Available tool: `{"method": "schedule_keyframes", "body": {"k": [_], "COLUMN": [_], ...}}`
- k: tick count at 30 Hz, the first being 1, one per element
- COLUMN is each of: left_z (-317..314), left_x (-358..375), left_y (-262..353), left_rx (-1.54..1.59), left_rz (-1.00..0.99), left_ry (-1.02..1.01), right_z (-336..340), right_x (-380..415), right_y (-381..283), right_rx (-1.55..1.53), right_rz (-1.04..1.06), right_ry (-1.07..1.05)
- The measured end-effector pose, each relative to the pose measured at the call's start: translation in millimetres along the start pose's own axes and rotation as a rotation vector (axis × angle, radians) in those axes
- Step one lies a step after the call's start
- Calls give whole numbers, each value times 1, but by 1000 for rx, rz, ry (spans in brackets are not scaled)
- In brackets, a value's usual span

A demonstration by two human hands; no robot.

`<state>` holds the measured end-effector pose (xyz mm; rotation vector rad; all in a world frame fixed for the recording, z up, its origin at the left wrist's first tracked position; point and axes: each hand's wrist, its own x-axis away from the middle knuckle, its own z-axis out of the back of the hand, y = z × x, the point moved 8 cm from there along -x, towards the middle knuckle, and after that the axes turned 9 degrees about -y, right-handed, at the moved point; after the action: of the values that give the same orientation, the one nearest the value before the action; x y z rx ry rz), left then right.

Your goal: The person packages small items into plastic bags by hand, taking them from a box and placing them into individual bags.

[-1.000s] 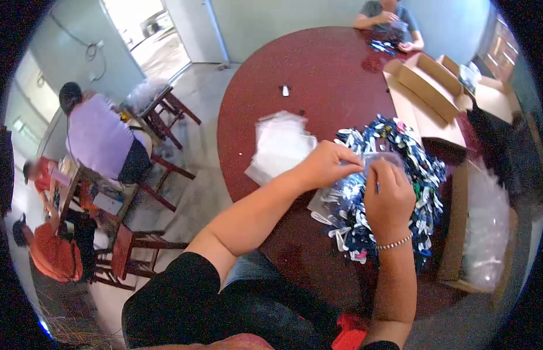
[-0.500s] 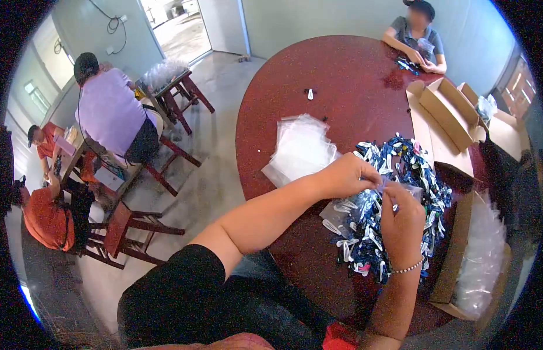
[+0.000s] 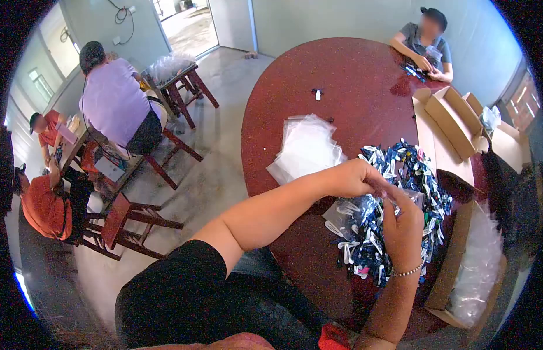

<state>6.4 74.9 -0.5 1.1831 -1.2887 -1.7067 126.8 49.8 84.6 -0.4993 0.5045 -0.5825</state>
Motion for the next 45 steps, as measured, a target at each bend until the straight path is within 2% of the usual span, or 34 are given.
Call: {"method": "schedule_keyframes", "body": {"k": [3,10,12,13,15,16,18,20,22,24,26,31,33,36,38,45], "left_z": [-4,1,3,3,1,2,3,5,6,7,10,12,12,12,19,24], "left_x": [0,1,1,1,2,2,3,4,6,5,2,3,1,1,6,9], "left_y": [1,2,4,5,12,10,8,7,11,9,11,13,11,3,7,11], "left_rx": [-36,-116,-127,-134,-142,-126,-111,-14,-72,-130,-217,-250,-284,-261,-304,-254], "left_rz": [13,11,-9,-19,-28,33,94,101,111,120,14,22,30,30,-18,5], "left_ry": [-50,25,40,34,27,43,60,94,91,89,116,126,109,153,290,322], "right_z": [0,-2,-6,-6,-7,-9,-8,-8,-7,-13,-15,-14,-14,-14,-12,-4], "right_x": [-1,0,-2,-2,-3,-3,-2,-1,0,-2,-2,-2,-5,-6,-6,-2], "right_y": [-4,-7,-6,-7,-12,-8,-15,-15,-16,-7,-11,-17,-23,-25,-25,-13], "right_rx": [27,9,-59,-59,16,15,32,46,62,-10,-19,34,8,61,86,191], "right_rz": [76,131,-15,-14,26,26,241,224,207,61,66,128,112,223,227,214], "right_ry": [-13,15,-72,-73,-89,-89,-17,-31,-45,-138,-136,-94,-145,-98,-86,2]}}
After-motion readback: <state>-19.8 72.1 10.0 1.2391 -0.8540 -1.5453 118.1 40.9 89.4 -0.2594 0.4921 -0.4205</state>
